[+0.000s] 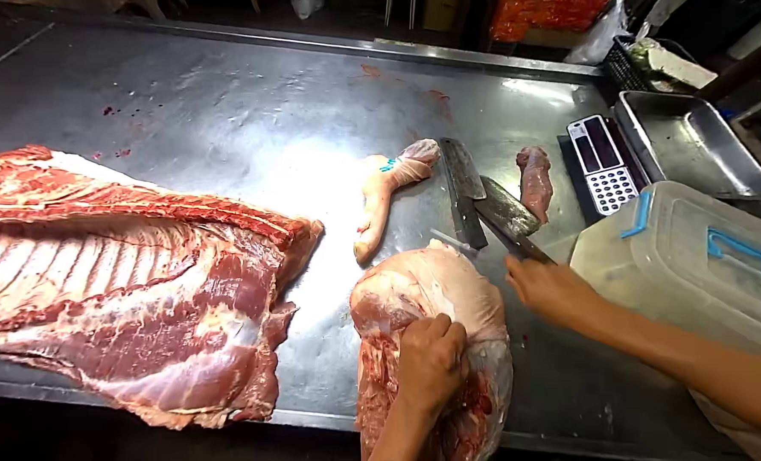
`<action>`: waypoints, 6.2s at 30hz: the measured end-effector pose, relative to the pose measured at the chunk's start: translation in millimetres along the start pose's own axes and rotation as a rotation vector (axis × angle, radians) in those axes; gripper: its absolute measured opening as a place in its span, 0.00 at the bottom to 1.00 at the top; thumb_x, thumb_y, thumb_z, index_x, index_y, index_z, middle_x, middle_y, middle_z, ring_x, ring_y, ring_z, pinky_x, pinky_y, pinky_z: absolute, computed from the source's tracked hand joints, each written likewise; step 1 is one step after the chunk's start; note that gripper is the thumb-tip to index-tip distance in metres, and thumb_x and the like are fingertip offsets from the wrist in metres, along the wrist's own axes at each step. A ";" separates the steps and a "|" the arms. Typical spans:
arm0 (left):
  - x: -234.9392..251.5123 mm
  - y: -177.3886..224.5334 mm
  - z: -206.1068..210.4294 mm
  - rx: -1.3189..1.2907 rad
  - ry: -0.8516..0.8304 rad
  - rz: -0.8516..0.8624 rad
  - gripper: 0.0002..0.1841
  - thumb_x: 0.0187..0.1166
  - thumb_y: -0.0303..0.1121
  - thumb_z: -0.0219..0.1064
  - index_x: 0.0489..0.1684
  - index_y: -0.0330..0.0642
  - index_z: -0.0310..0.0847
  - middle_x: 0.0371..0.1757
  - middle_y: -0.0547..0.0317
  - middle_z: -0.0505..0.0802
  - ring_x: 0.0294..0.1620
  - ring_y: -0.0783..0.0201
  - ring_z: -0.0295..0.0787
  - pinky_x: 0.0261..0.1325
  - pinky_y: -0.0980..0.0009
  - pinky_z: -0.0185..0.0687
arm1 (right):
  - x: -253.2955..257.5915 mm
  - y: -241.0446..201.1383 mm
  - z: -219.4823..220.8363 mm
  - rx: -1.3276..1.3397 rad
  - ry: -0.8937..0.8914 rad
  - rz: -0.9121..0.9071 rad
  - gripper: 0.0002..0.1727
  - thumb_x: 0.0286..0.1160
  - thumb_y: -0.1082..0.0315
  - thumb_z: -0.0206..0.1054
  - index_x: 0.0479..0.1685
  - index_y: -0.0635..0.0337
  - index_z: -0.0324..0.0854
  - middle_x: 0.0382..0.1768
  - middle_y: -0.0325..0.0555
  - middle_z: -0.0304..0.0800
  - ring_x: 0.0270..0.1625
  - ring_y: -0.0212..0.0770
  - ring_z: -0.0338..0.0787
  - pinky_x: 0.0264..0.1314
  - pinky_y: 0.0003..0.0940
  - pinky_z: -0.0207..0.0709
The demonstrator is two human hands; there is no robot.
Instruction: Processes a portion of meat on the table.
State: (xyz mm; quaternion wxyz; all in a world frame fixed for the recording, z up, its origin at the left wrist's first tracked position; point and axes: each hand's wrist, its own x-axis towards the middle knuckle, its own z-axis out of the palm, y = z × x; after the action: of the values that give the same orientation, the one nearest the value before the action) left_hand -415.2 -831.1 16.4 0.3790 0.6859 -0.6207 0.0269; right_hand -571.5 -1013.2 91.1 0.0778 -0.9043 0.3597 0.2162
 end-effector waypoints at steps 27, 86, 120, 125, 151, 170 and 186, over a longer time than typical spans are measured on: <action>-9.1 0.4 -3.9 -0.045 0.003 0.011 0.12 0.70 0.34 0.62 0.13 0.49 0.77 0.19 0.63 0.82 0.22 0.62 0.83 0.25 0.65 0.77 | 14.5 -29.2 -26.2 -0.086 -0.100 0.096 0.22 0.92 0.58 0.46 0.74 0.63 0.69 0.45 0.67 0.89 0.50 0.72 0.91 0.47 0.68 0.81; -21.5 -84.3 -1.9 -0.716 0.148 -0.340 0.06 0.65 0.29 0.69 0.29 0.38 0.92 0.34 0.53 0.92 0.41 0.55 0.90 0.50 0.64 0.86 | 8.6 -258.8 -109.5 -0.155 -0.488 0.596 0.42 0.85 0.72 0.54 0.97 0.30 0.45 0.66 0.79 0.77 0.51 0.77 0.88 0.48 0.71 0.81; -116.8 -100.8 -60.4 -0.891 -0.157 -0.883 0.17 0.76 0.24 0.63 0.62 0.27 0.81 0.70 0.33 0.82 0.71 0.45 0.81 0.70 0.57 0.81 | 18.3 -295.1 -124.6 -0.333 -0.517 0.388 0.30 0.93 0.60 0.49 0.93 0.29 0.56 0.67 0.76 0.77 0.55 0.76 0.87 0.50 0.68 0.81; -128.9 -92.7 -75.3 -0.777 -0.067 -0.367 0.11 0.71 0.26 0.60 0.39 0.34 0.89 0.53 0.46 0.92 0.61 0.52 0.87 0.67 0.60 0.82 | 0.0 -228.6 -131.0 -0.045 -0.215 0.495 0.28 0.94 0.57 0.50 0.91 0.43 0.61 0.60 0.70 0.85 0.54 0.72 0.90 0.54 0.71 0.80; -200.2 58.6 -84.4 0.279 -0.452 0.100 0.36 0.58 0.48 0.80 0.69 0.41 0.83 0.76 0.31 0.81 0.81 0.26 0.69 0.76 0.30 0.66 | -497.5 -229.1 418.6 2.013 0.178 1.329 0.21 0.92 0.51 0.53 0.53 0.62 0.77 0.21 0.37 0.81 0.19 0.34 0.84 0.25 0.33 0.85; -150.4 19.9 -118.4 -0.154 -0.562 -0.031 0.23 0.61 0.40 0.80 0.54 0.36 0.88 0.72 0.45 0.86 0.75 0.59 0.80 0.76 0.61 0.77 | -528.4 -267.1 528.2 2.099 0.622 1.433 0.31 0.89 0.37 0.44 0.32 0.54 0.74 0.10 0.29 0.74 0.10 0.31 0.78 0.18 0.31 0.82; -209.6 33.6 -78.5 0.110 -0.239 -0.112 0.30 0.74 0.54 0.72 0.70 0.45 0.85 0.81 0.33 0.77 0.80 0.34 0.75 0.72 0.41 0.79 | -330.8 -239.7 312.7 1.712 0.274 0.464 0.25 0.87 0.48 0.59 0.68 0.59 0.70 0.21 0.42 0.79 0.16 0.38 0.82 0.22 0.37 0.84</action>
State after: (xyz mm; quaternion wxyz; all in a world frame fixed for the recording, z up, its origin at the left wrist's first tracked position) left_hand -458.2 -611.6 -17.7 0.2652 0.7376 -0.6196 -0.0420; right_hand -726.5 -541.7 -44.3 0.6361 -0.4591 0.5777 -0.2257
